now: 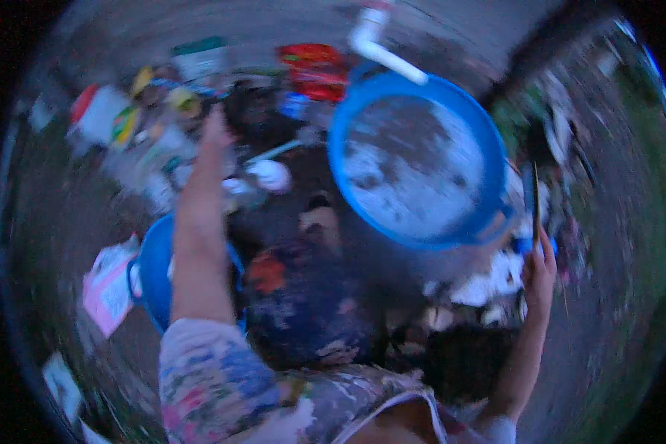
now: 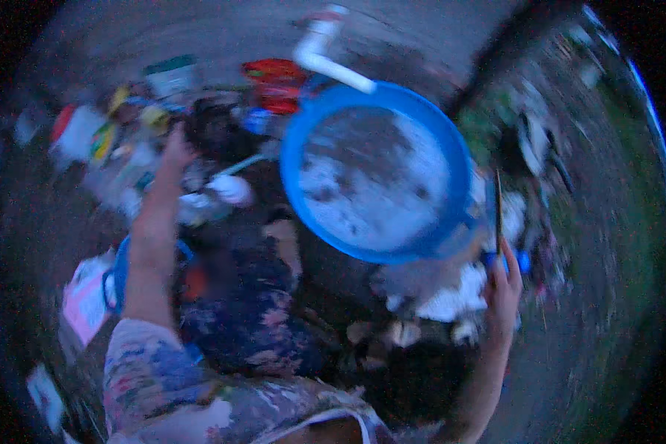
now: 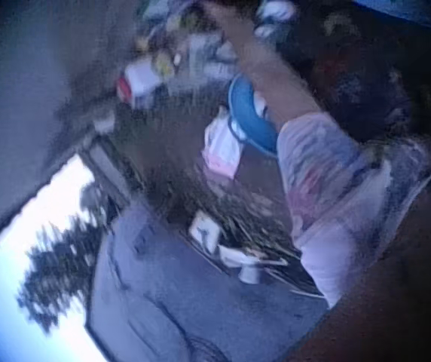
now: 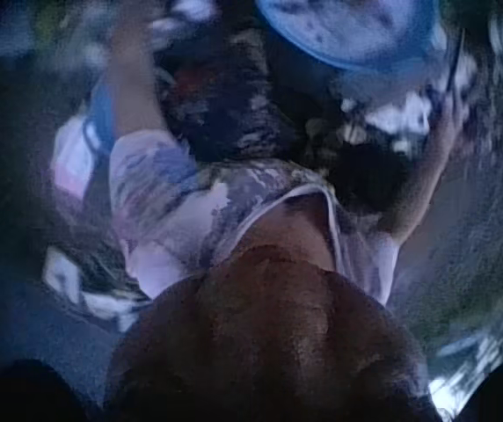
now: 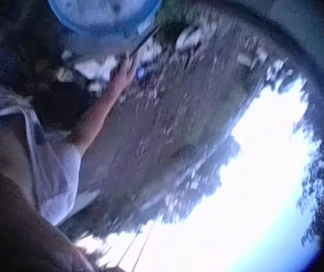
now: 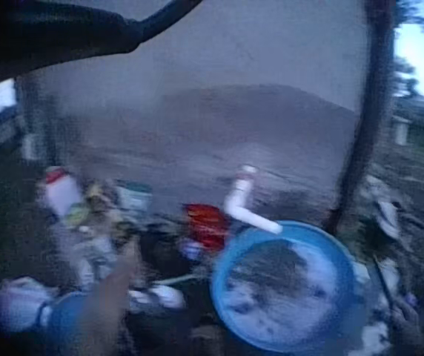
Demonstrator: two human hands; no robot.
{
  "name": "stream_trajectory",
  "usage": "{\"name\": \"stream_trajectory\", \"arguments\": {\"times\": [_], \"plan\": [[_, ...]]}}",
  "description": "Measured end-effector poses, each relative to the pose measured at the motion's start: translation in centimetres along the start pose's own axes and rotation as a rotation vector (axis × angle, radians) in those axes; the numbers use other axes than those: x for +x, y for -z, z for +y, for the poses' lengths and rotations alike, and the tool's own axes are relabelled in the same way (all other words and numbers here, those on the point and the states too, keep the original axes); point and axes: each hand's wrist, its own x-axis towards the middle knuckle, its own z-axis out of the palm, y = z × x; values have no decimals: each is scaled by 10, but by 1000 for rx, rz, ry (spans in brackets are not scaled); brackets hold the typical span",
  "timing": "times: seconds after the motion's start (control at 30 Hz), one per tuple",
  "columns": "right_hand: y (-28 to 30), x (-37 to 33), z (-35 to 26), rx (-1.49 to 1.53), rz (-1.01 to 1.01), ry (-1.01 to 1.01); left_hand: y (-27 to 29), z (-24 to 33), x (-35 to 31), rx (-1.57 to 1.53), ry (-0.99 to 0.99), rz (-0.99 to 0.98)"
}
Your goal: The person scrubs a dark shoe with a brush in a blue basin of soapy water, rinses it, and then scrubs a white sneaker in the same basin. The person uses a brush throughout and handles the shoes one at a time.
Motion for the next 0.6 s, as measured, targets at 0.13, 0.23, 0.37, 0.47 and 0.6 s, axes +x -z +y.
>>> {"name": "stream_trajectory", "arguments": {"times": [0.13,0.23,0.37,0.47,0.6], "plan": [[-48,4,-28,323,67,64,96,9,103,253,140,-127],[-24,23,-2,30,-70,-81,41,-8,72,579,0,24],[7,24,26,259,198,-37,26,25,30,681,-277,-73],[24,14,47,100,180,-211,14,46,-14,569,-385,-214],[58,8,81,19,227,-163,-79,53,-185,812,-360,-721]]}}
